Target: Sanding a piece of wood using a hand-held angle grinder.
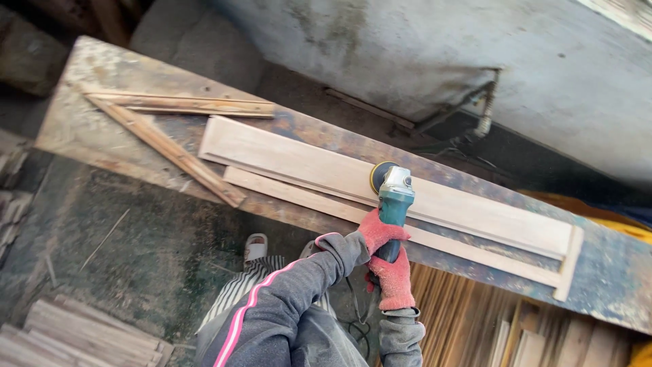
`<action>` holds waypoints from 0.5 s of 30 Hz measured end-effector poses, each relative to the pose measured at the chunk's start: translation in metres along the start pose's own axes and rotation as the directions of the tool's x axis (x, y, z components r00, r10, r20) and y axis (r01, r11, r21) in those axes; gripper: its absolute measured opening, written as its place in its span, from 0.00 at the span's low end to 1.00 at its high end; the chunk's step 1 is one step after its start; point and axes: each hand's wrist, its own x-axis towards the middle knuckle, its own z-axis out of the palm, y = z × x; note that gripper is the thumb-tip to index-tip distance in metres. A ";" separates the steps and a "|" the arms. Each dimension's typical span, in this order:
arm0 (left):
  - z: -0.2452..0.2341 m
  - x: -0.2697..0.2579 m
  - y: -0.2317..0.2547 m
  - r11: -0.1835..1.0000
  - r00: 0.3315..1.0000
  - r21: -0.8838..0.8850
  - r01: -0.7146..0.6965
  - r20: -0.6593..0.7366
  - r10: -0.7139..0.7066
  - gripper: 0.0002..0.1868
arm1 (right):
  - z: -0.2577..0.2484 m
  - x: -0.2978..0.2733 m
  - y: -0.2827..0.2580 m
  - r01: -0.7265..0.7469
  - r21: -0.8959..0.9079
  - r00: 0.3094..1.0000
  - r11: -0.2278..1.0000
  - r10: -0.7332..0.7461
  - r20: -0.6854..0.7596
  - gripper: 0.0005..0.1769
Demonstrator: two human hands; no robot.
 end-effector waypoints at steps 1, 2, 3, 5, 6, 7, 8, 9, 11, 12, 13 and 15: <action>-0.020 -0.006 0.006 1.000 1.000 -0.013 -0.003 -0.020 0.003 0.38 | 0.013 0.002 0.007 0.002 -0.013 1.000 1.000 -0.002 0.020 0.29; -0.039 -0.012 0.011 0.999 0.999 -0.036 -0.012 -0.045 0.010 0.37 | 0.026 0.003 0.015 0.013 -0.019 0.998 1.000 -0.012 0.057 0.29; -0.059 -0.018 0.016 0.998 0.997 -0.059 -0.021 -0.070 0.017 0.37 | 0.040 0.004 0.023 0.024 -0.025 0.995 0.999 -0.022 0.094 0.28; -0.099 -0.024 0.023 0.995 0.994 -0.092 -0.036 -0.106 0.026 0.36 | 0.074 -0.005 0.022 0.020 -0.063 0.992 0.998 -0.011 0.128 0.30; -0.119 -0.028 0.026 0.993 0.991 -0.110 -0.044 -0.128 0.030 0.36 | 0.092 -0.011 0.022 0.009 -0.089 0.989 0.996 0.004 0.145 0.31; -0.139 -0.029 0.028 0.992 0.990 -0.117 -0.048 -0.139 0.032 0.36 | 0.108 -0.017 0.021 0.013 -0.096 0.988 0.995 0.003 0.157 0.31; -0.157 -0.030 0.029 0.989 0.988 -0.140 -0.050 -0.153 0.028 0.35 | 0.123 -0.022 0.020 0.023 -0.125 0.983 0.992 0.001 0.184 0.31; -0.175 -0.031 0.031 0.985 0.986 -0.163 -0.052 -0.166 0.024 0.35 | 0.138 -0.027 0.018 0.034 -0.154 0.978 0.987 -0.001 0.210 0.32; -0.209 -0.031 0.027 0.979 0.979 -0.190 -0.069 -0.200 0.031 0.35 | 0.167 -0.041 0.011 0.030 -0.222 0.975 0.975 0.020 0.220 0.32; -0.224 -0.031 0.026 0.973 0.973 -0.212 -0.086 -0.230 0.036 0.34 | 0.180 -0.047 0.007 0.025 -0.286 0.974 0.958 0.041 0.223 0.31; -0.237 -0.033 0.026 0.972 0.972 -0.216 -0.090 -0.233 0.039 0.34 | 0.191 -0.043 0.014 0.029 -0.288 0.973 0.957 0.038 0.226 0.31; -0.262 -0.036 0.027 0.953 0.964 -0.278 -0.119 -0.262 0.044 0.32 | 0.210 -0.032 0.028 0.066 -0.374 0.967 0.925 0.032 0.251 0.29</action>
